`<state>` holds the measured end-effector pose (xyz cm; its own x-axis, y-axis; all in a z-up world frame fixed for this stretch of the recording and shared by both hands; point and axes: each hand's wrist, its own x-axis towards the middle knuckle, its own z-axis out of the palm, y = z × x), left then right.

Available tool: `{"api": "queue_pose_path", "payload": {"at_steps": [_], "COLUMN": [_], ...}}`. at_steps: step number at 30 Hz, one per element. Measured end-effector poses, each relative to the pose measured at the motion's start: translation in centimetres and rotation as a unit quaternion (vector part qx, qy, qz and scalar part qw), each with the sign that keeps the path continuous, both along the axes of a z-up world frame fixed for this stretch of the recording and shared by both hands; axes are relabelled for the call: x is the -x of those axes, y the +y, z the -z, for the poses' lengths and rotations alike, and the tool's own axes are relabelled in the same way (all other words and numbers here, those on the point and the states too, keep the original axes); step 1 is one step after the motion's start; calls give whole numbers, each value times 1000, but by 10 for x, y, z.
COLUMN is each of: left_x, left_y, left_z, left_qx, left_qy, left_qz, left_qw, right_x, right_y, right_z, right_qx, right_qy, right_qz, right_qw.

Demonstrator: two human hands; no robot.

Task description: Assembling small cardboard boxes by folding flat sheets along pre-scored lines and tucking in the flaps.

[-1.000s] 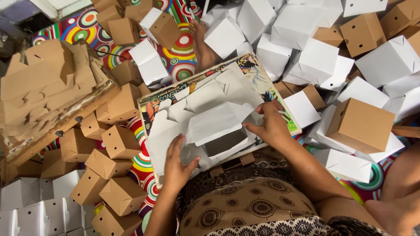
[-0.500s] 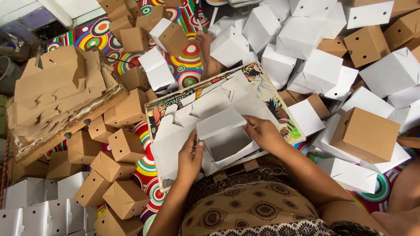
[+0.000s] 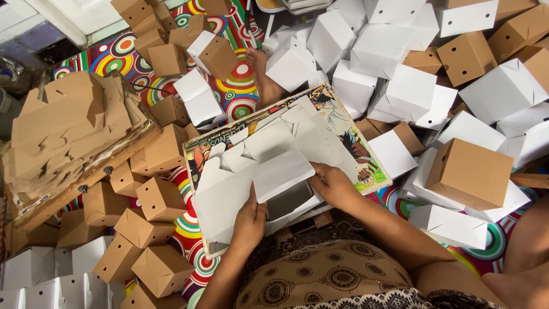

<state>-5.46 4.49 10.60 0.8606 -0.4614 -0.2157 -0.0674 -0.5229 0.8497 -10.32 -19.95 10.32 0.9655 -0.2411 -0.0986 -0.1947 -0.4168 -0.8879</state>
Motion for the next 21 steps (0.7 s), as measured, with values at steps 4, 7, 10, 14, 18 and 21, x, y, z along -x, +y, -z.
{"api": "queue_pose_path", "payload": {"at_steps": [4, 7, 10, 14, 18, 21], "left_x": [-3, -3, -2, -4, -7, -4], "left_y": [5, 6, 8, 14, 8, 8], "left_z": [12, 0, -1, 19, 5, -7], "left_qx": [-8, -6, -24, -33, -18, -14], "left_qy": [1, -18, -33, -11, 10, 18], "left_qz": [-24, -45, -56, -37, -9, -3], "left_qw": [1000, 999, 998, 999, 1000, 1000], "right_x": [-3, -2, 1, 2, -3, 2], "right_y": [-1, -2, -1, -1, -5, -2], "right_z": [5, 4, -2, 17, 11, -5], "right_qx": [-15, -12, -9, 19, 18, 5], "right_qy": [-17, -24, -17, 18, 25, 41], "right_qz": [8, 5, 12, -24, -38, -45], "right_qw": [1000, 1000, 1000, 999, 999, 998]}}
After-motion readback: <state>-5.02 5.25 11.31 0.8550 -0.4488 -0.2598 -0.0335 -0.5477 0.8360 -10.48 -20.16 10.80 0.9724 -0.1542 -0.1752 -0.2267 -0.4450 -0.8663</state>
